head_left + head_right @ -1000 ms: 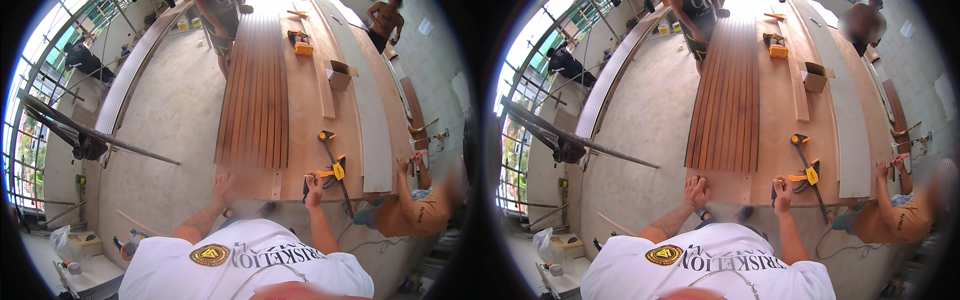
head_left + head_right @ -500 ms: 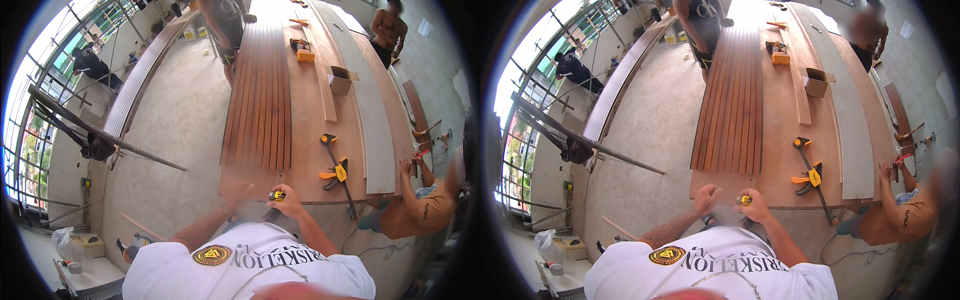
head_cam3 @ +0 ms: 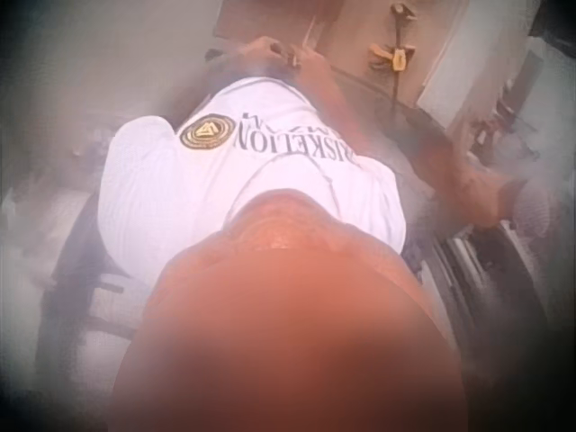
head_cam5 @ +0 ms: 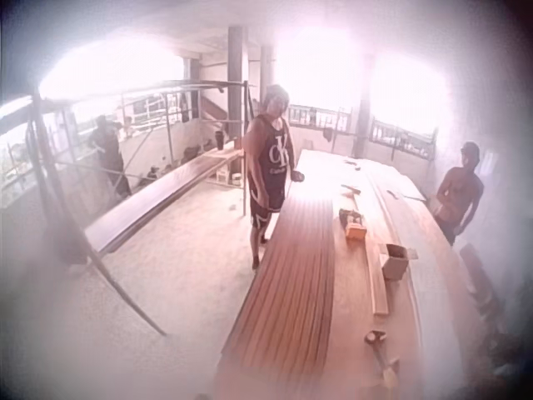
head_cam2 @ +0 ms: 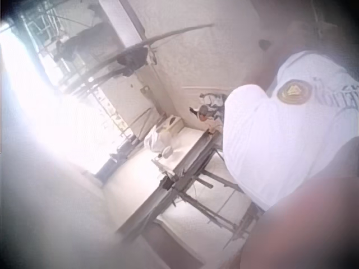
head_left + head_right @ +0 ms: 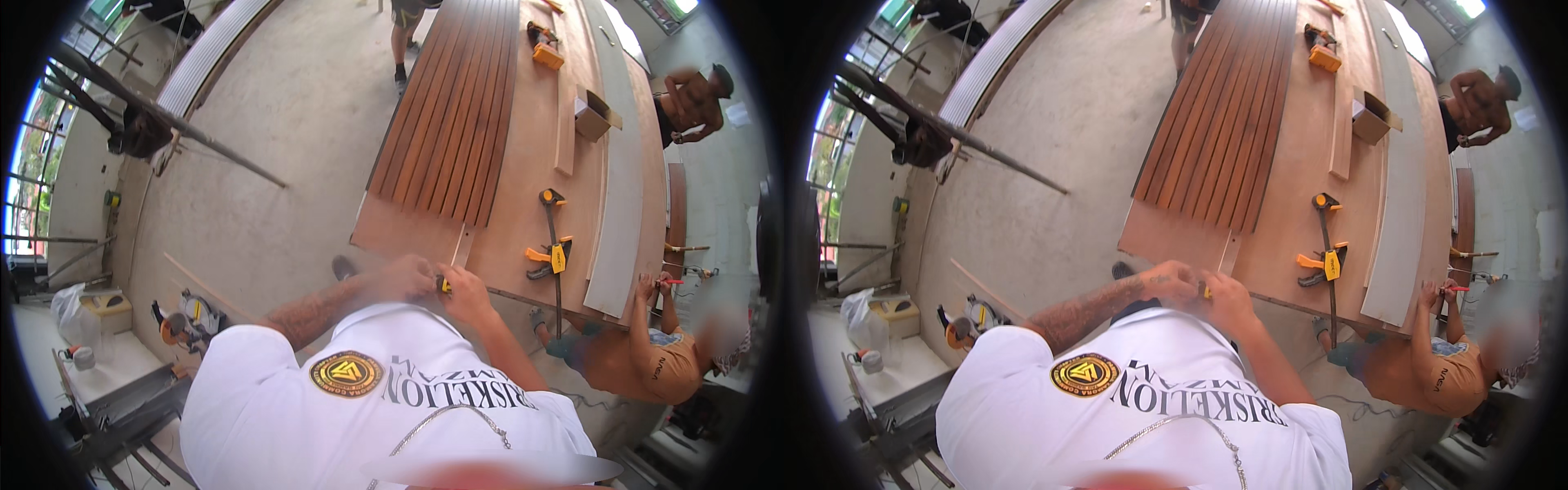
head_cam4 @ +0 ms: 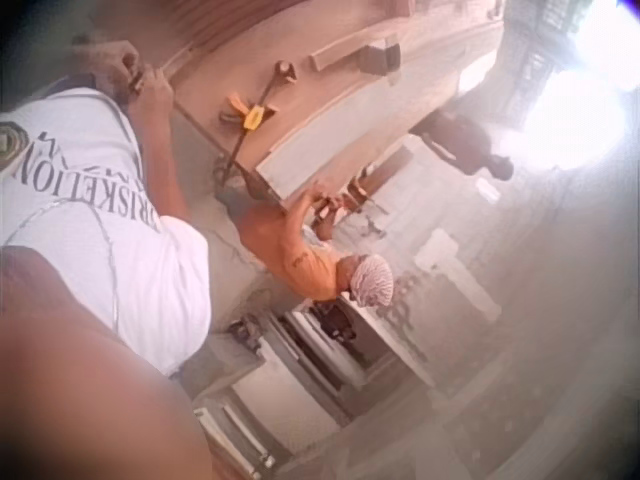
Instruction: The person positions a slatted wooden panel onto a workbench, aligns it with another panel, and uses a tape measure and pencil to mark measurements on the panel. A coworker assists by holding the panel steady during alignment.
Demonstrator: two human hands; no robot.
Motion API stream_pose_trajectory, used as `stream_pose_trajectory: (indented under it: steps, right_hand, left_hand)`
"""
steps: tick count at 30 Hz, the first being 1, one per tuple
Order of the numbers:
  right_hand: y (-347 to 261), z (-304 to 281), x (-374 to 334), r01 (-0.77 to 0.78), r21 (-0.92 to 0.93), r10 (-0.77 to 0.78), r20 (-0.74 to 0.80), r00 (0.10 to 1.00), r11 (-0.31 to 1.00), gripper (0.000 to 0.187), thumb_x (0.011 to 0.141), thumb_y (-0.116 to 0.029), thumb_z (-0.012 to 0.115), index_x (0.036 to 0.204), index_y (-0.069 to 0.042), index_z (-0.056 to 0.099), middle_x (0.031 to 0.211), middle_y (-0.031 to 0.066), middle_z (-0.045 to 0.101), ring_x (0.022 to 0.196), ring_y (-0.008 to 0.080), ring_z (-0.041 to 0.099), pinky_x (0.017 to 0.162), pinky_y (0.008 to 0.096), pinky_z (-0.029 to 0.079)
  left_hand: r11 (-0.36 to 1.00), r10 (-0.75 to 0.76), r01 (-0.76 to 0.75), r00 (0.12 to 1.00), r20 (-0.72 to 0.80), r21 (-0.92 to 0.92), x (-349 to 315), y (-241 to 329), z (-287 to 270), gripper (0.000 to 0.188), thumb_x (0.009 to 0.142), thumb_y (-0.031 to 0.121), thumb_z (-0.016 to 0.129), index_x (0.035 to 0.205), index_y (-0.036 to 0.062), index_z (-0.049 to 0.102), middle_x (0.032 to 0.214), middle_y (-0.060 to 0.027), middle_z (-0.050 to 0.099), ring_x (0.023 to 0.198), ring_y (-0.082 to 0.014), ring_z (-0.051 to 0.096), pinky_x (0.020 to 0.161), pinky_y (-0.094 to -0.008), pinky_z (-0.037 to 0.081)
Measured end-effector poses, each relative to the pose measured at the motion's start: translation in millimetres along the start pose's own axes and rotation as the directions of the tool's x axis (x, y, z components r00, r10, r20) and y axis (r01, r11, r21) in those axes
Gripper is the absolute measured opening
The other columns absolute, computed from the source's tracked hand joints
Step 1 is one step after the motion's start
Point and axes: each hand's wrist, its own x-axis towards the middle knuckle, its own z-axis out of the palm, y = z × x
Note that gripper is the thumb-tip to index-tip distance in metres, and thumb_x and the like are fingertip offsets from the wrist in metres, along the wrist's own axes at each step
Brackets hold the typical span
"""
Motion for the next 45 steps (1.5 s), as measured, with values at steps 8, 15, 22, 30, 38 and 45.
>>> stream_pose_trajectory:
  steps: [8, 15, 22, 30, 38, 45]
  right_hand:
    - [0.5, -6.0, -2.5, -0.002, -0.220, 0.010, 0.034, 0.999, 0.975, 0.052, 0.076, -0.004, 0.076, 0.126, -0.008, 0.066, 0.111, 0.0127, 0.071, 0.106, 0.0341, 0.063, 0.090, 0.0469, 0.052]
    - [31.4, -25.5, 2.3, -0.106, -0.407, 0.163, 0.109, 0.981, 0.907, 0.045, 0.082, -0.012, 0.076, 0.126, -0.009, 0.067, 0.104, 0.0130, 0.073, 0.097, 0.0364, 0.065, 0.087, 0.0475, 0.051]
    - [85.6, -103.9, 14.7, -0.280, -0.400, 0.330, 0.060, 0.942, 0.873, 0.029, 0.101, -0.034, 0.063, 0.102, -0.007, 0.074, 0.097, 0.0166, 0.071, 0.094, 0.0395, 0.068, 0.081, 0.0500, 0.053]
    - [117.0, -117.6, 79.8, -0.307, -0.470, 0.378, 0.061, 0.924, 0.827, 0.031, 0.100, -0.035, 0.064, 0.096, -0.007, 0.076, 0.091, 0.0174, 0.072, 0.093, 0.0389, 0.068, 0.082, 0.0495, 0.053]
    - [120.8, -128.7, 86.6, -0.303, -0.472, 0.386, 0.087, 0.918, 0.828, 0.033, 0.099, -0.036, 0.065, 0.097, -0.006, 0.078, 0.086, 0.0177, 0.072, 0.086, 0.0382, 0.069, 0.078, 0.0480, 0.053]
    - [121.5, -129.2, 84.4, -0.332, -0.445, 0.418, 0.108, 0.902, 0.832, 0.031, 0.099, -0.037, 0.067, 0.100, -0.009, 0.080, 0.090, 0.0175, 0.074, 0.090, 0.0385, 0.070, 0.081, 0.0485, 0.054]
  left_hand:
    - [0.965, 0.166, -0.157, 0.986, 0.023, -0.211, 20.1, -16.3, 23.8, 0.022, 0.085, 0.016, 0.069, 0.100, -0.0001, 0.065, 0.090, -0.0090, 0.070, 0.086, -0.0151, 0.068, 0.076, -0.0319, 0.056]
    - [0.906, 0.409, -0.423, 0.879, -0.246, -0.007, 7.0, 12.2, -7.9, 0.023, 0.091, 0.020, 0.072, 0.099, 0.0000, 0.064, 0.089, -0.0074, 0.069, 0.078, -0.0132, 0.067, 0.072, -0.0324, 0.055]
    - [0.856, 0.218, -0.457, 0.743, -0.632, -0.242, -9.0, -1.6, -159.1, 0.021, 0.093, 0.018, 0.075, 0.102, -0.0002, 0.070, 0.086, -0.0039, 0.070, 0.079, -0.0101, 0.064, 0.070, -0.0280, 0.053]
    - [0.943, 0.157, -0.328, 0.570, -0.806, -0.049, 31.6, -3.1, -183.2, 0.018, 0.096, 0.018, 0.074, 0.101, 0.0008, 0.076, 0.086, -0.0002, 0.070, 0.075, -0.0075, 0.057, 0.067, -0.0258, 0.047]
    - [0.962, 0.141, -0.270, 0.608, -0.781, -0.037, 39.0, -8.2, -189.0, 0.024, 0.094, 0.021, 0.074, 0.103, -0.0014, 0.079, 0.089, -0.0073, 0.076, 0.082, -0.0148, 0.065, 0.078, -0.0329, 0.052]
    - [0.949, 0.220, -0.313, 0.579, -0.785, 0.036, 33.9, 1.0, -190.9, 0.021, 0.095, 0.020, 0.074, 0.101, -0.0003, 0.079, 0.081, -0.0005, 0.070, 0.070, -0.0079, 0.056, 0.063, -0.0267, 0.047]
